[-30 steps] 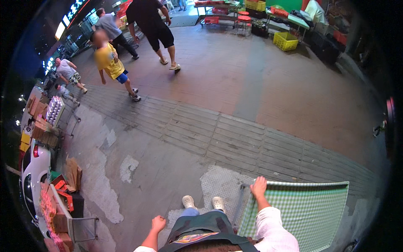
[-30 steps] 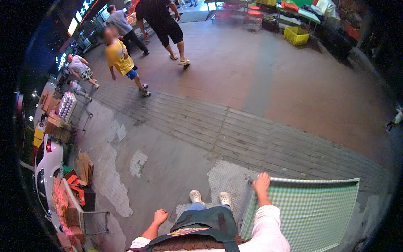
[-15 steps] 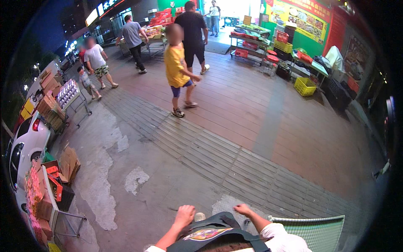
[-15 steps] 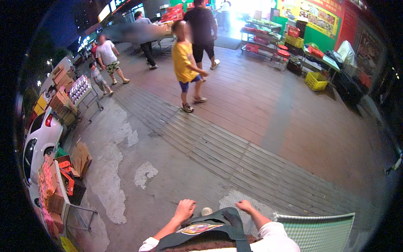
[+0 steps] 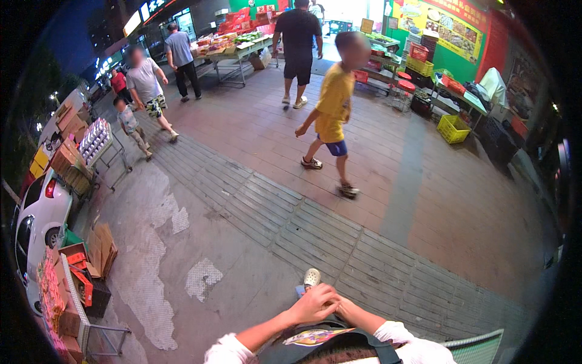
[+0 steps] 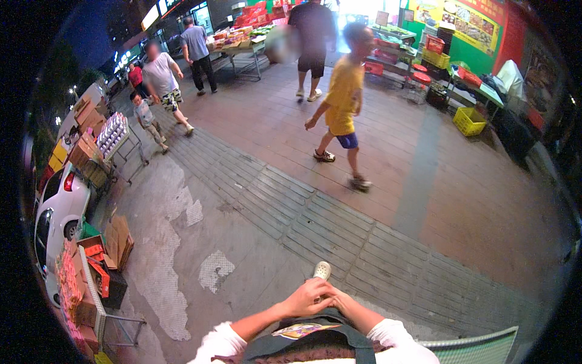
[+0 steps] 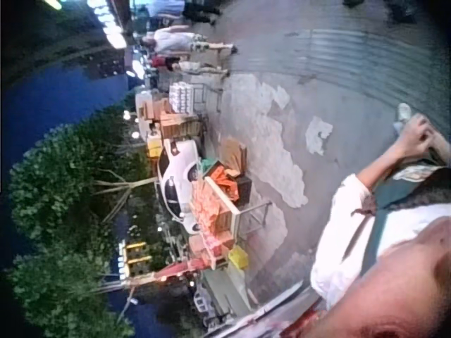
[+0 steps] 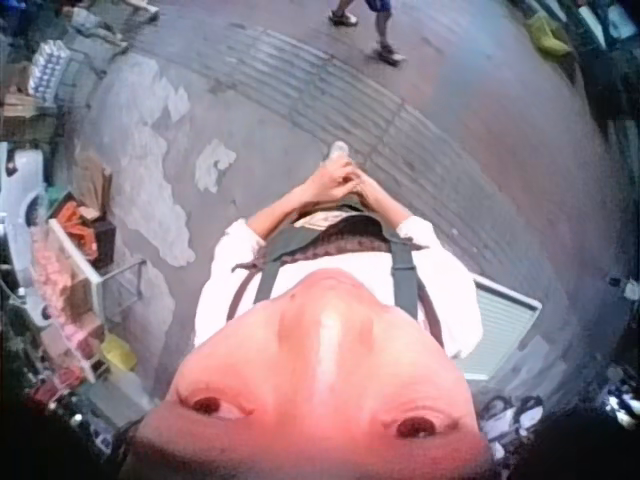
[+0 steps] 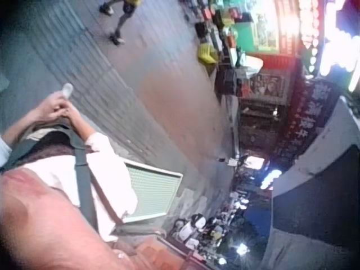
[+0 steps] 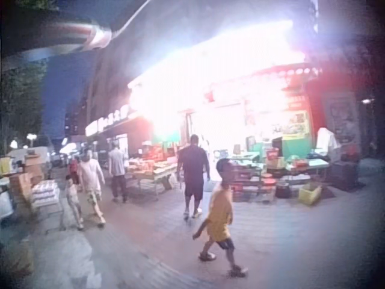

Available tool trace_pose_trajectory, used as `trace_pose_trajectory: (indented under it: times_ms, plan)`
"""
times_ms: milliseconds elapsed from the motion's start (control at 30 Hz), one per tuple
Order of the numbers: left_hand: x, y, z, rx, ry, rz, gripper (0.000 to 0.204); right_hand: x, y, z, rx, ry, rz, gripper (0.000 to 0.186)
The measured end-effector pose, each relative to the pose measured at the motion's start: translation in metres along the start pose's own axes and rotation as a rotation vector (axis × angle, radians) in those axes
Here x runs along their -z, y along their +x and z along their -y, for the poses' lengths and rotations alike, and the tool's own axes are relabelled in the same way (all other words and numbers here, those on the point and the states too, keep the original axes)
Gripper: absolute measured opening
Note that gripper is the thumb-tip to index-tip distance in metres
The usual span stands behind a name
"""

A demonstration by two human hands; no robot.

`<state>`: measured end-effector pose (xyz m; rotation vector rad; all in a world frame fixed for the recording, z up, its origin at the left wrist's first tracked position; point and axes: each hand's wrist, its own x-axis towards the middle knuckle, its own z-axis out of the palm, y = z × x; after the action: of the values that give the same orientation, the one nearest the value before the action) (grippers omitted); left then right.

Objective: The person unloads cardboard boxes from a van, places a green checkered tray on the ground, and then removes red product boxes from a larger cardboard box, placing them onto the tray. The person then walks toward a market stall area.

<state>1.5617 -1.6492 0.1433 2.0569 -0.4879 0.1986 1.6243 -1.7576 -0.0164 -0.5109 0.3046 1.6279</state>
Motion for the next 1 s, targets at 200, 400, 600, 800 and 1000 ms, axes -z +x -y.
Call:
trace_pose_trajectory:
  times_ms: [200, 400, 600, 800, 1000]
  plan:
    - [0.131, 0.206, -0.118, -0.217, -1.323, 0.653, 0.036, 0.05, 0.021, 0.117, 0.099, 0.04, -0.235, 0.036]
    - [0.17, 0.311, -0.142, -0.272, -2.18, 0.784, 0.037, 0.115, 0.038, 0.208, 0.21, 0.017, -0.613, 0.032]
    - [0.246, 0.398, -0.121, 0.841, -1.692, 0.885, 0.034, 0.132, 0.015, 0.269, 0.428, -1.031, -1.142, 0.033]
    - [0.211, 0.444, -0.054, -0.102, -2.314, 1.002, 0.038, 0.141, 0.003, 0.321, 0.397, -1.424, -1.293, 0.031]
    - [0.204, 0.502, 0.045, 0.075, -2.239, 1.331, 0.043, 0.143, 0.016, 0.391, 0.326, -1.321, -1.338, 0.03]
